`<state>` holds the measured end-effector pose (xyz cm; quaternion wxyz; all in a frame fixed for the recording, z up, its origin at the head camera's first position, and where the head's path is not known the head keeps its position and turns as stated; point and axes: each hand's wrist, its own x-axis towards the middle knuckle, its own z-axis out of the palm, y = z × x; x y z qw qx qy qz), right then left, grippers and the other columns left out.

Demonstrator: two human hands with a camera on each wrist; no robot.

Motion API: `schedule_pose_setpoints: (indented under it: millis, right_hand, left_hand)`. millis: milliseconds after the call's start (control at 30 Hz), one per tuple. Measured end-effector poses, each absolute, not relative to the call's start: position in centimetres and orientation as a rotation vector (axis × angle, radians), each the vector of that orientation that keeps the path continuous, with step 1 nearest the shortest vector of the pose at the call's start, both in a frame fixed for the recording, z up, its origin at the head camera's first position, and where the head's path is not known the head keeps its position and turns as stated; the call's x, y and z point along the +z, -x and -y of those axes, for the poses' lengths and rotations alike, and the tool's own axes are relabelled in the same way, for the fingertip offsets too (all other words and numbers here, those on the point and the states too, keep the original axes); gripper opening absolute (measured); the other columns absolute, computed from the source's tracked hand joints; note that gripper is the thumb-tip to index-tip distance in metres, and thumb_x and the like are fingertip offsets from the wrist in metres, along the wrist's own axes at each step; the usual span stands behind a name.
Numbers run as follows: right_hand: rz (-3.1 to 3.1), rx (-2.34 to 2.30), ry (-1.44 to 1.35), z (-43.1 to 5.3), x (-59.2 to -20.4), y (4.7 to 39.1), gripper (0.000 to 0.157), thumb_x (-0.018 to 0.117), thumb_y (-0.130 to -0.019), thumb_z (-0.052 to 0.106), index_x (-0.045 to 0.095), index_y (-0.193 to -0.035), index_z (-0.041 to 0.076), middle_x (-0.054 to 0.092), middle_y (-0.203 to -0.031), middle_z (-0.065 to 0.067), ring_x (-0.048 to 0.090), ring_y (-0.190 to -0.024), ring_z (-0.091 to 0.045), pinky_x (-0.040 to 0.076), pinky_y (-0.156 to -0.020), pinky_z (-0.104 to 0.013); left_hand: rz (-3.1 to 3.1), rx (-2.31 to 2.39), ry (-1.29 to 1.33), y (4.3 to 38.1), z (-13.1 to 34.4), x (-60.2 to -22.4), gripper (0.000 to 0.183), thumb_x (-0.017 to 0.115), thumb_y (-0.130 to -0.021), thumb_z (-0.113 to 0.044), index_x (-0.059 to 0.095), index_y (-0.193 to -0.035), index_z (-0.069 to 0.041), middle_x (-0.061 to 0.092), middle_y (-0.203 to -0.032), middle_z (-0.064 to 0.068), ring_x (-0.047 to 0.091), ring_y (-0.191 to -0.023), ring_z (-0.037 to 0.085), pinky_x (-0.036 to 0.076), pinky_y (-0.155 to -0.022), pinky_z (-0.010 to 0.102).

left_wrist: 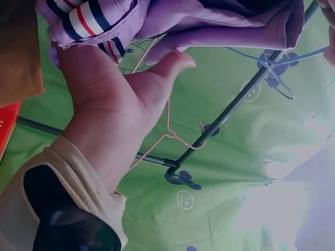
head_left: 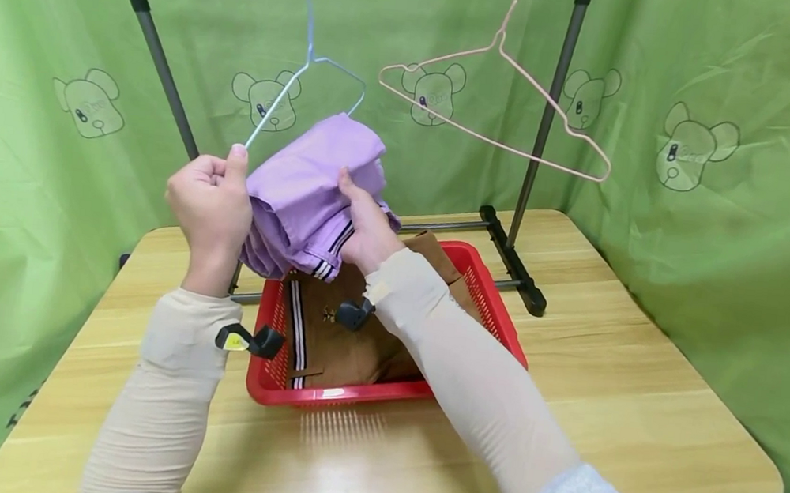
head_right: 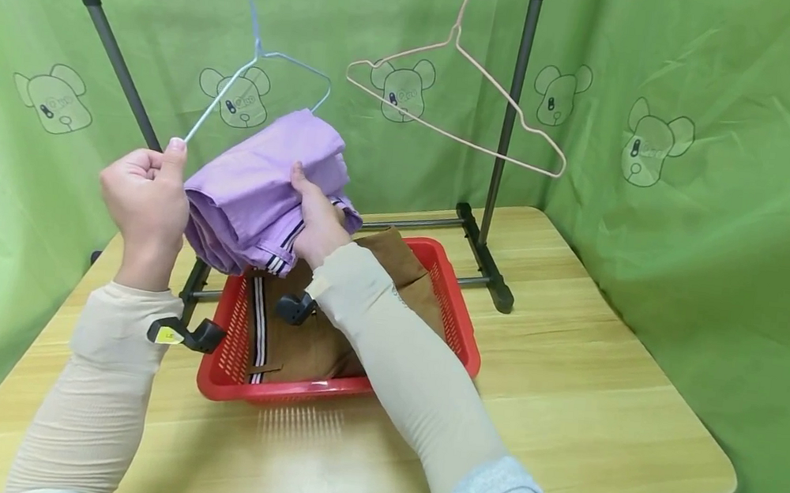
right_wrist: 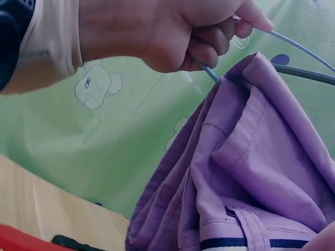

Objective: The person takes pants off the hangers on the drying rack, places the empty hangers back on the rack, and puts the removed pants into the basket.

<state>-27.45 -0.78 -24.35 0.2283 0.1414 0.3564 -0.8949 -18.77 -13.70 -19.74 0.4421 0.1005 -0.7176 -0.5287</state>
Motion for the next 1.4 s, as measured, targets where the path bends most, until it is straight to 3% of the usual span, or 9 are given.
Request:
schedule_pose_setpoints:
  millis: [100, 367, 633, 733, 933, 1100, 1400]
  right_hand:
    - [-1.046, -2.488, -0.410, 0.8, -24.3, 27.5, 0.061, 0.077, -0.068, 0.038, 0.047, -0.113, 0.009, 0.057, -0.104, -0.007, 0.055, -0.093, -0.023, 0.045, -0.080, -0.038]
    - [-1.063, -2.527, -0.369, 1.3, -24.7, 28.0, 0.030, 0.072, -0.077, 0.013, 0.056, -0.100, 0.002, 0.064, -0.097, -0.010, 0.061, -0.090, -0.024, 0.049, -0.079, -0.037]
    - [-1.239, -2.579, -0.500, 0.5, -24.4, 27.9, 0.062, 0.083, -0.062, 0.033, 0.049, -0.106, 0.006, 0.061, -0.097, -0.006, 0.060, -0.087, -0.021, 0.050, -0.073, -0.034]
    - [-1.276, -2.525, -0.458, 0.5, -24.4, 27.9, 0.057, 0.081, -0.065, 0.031, 0.051, -0.106, 0.004, 0.063, -0.096, -0.008, 0.062, -0.084, -0.023, 0.051, -0.072, -0.035]
    - [-1.325, -2.461, -0.429, 0.5, -24.6, 28.5, 0.035, 0.078, -0.070, 0.010, 0.058, -0.098, 0.001, 0.066, -0.089, -0.010, 0.064, -0.077, -0.023, 0.053, -0.067, -0.032]
    - [-1.309, -2.469, -0.467, 0.4, -24.9, 29.0, 0.033, 0.076, -0.069, 0.001, 0.057, -0.096, -0.001, 0.066, -0.089, -0.011, 0.064, -0.076, -0.024, 0.053, -0.066, -0.033]
    - [-1.260, -2.383, -0.436, 0.2, -25.1, 29.4, 0.028, 0.072, -0.075, 0.003, 0.058, -0.099, -0.002, 0.065, -0.090, -0.013, 0.063, -0.077, -0.026, 0.053, -0.069, -0.034]
  left_hand:
    - [1.798, -1.300, -0.247, 18.8, 13.5, -19.9, 0.033, 0.065, -0.084, -0.030, 0.056, -0.055, -0.016, 0.045, -0.045, -0.003, 0.037, -0.042, 0.007, 0.029, -0.042, 0.024]
    - [1.806, -1.253, -0.233, 19.0, 13.2, -20.2, 0.034, 0.065, -0.083, -0.028, 0.055, -0.054, -0.016, 0.044, -0.046, -0.004, 0.038, -0.045, 0.008, 0.031, -0.048, 0.024]
    - [1.850, -1.245, -0.215, 19.0, 12.7, -20.4, 0.031, 0.064, -0.084, -0.030, 0.060, -0.058, -0.013, 0.047, -0.047, -0.003, 0.038, -0.044, 0.008, 0.030, -0.045, 0.024]
    - [1.856, -1.240, -0.214, 19.0, 12.6, -20.6, 0.031, 0.064, -0.084, -0.029, 0.060, -0.058, -0.012, 0.047, -0.047, -0.003, 0.038, -0.044, 0.008, 0.030, -0.045, 0.024]
    - [1.846, -1.218, -0.175, 19.0, 12.4, -20.8, 0.031, 0.065, -0.083, -0.027, 0.060, -0.057, -0.012, 0.046, -0.047, -0.002, 0.039, -0.045, 0.009, 0.031, -0.048, 0.023]
    - [1.849, -1.202, -0.145, 19.1, 12.1, -20.8, 0.033, 0.065, -0.083, -0.028, 0.058, -0.055, -0.013, 0.046, -0.047, -0.002, 0.039, -0.046, 0.009, 0.032, -0.050, 0.023]
    - [1.855, -1.181, -0.146, 19.1, 12.0, -21.2, 0.033, 0.064, -0.082, -0.028, 0.058, -0.055, -0.010, 0.048, -0.048, 0.000, 0.040, -0.047, 0.010, 0.032, -0.051, 0.023]
